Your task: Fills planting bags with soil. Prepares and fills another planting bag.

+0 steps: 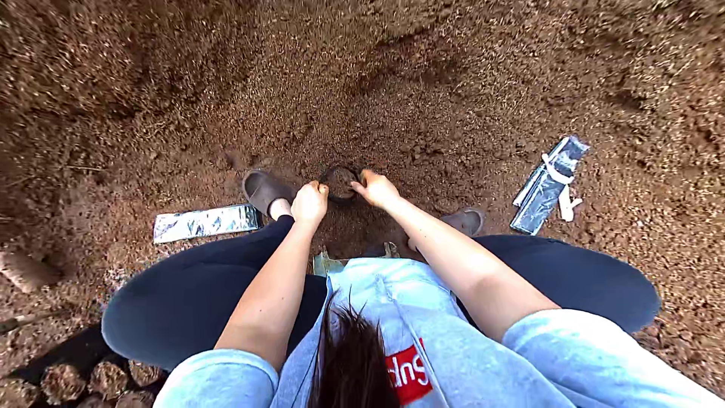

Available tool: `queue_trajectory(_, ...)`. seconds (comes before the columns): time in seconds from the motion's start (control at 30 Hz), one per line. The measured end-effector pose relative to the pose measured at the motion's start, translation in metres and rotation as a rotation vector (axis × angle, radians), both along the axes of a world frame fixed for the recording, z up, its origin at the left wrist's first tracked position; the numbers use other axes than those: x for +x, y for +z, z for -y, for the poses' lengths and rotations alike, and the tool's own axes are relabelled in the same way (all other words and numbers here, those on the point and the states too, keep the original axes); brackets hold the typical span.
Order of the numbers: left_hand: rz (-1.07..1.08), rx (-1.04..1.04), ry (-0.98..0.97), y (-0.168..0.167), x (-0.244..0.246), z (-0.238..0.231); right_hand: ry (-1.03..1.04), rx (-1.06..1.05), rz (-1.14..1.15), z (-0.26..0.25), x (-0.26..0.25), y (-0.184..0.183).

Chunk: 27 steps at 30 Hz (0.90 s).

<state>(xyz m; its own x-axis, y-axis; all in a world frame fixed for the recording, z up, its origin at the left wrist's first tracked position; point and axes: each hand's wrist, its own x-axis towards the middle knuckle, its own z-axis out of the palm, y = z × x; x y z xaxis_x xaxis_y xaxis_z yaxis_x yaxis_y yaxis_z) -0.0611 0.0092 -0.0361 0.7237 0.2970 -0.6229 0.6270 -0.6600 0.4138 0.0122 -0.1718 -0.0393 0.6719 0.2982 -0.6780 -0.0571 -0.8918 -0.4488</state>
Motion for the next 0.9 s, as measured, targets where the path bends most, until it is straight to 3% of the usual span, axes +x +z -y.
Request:
queue_trajectory(0.13, -0.018, -0.138, 0.095, -0.01, -0.007, -0.005, -0.339, 0.13, -0.268, -0.009, 0.007, -0.003)
queue_trajectory(0.23, 0.012, -0.197, 0.041, -0.016, -0.008, -0.005, -0.255, 0.099, -0.276, -0.022, 0.012, -0.03)
queue_trajectory(0.33, 0.024, -0.108, 0.022, -0.01, -0.007, 0.002, -0.161, 0.01, -0.164, -0.033, 0.008, -0.055)
queue_trajectory(0.43, 0.024, -0.068, 0.053, -0.011, -0.009, 0.002, -0.067, -0.032, -0.187, -0.032, 0.017, -0.041)
queue_trajectory(0.57, -0.109, -0.195, 0.169, -0.016, -0.003, -0.004, -0.242, 0.228, -0.511, -0.011, 0.029, 0.002)
queue_trajectory(0.63, -0.127, -0.205, 0.155, -0.021, 0.0, -0.005, -0.286, 0.273, -0.565, -0.007, 0.03, 0.012)
queue_trajectory(0.9, 0.034, -0.077, -0.007, -0.007, 0.008, 0.002, -0.118, 0.114, -0.211, -0.03, 0.014, -0.022)
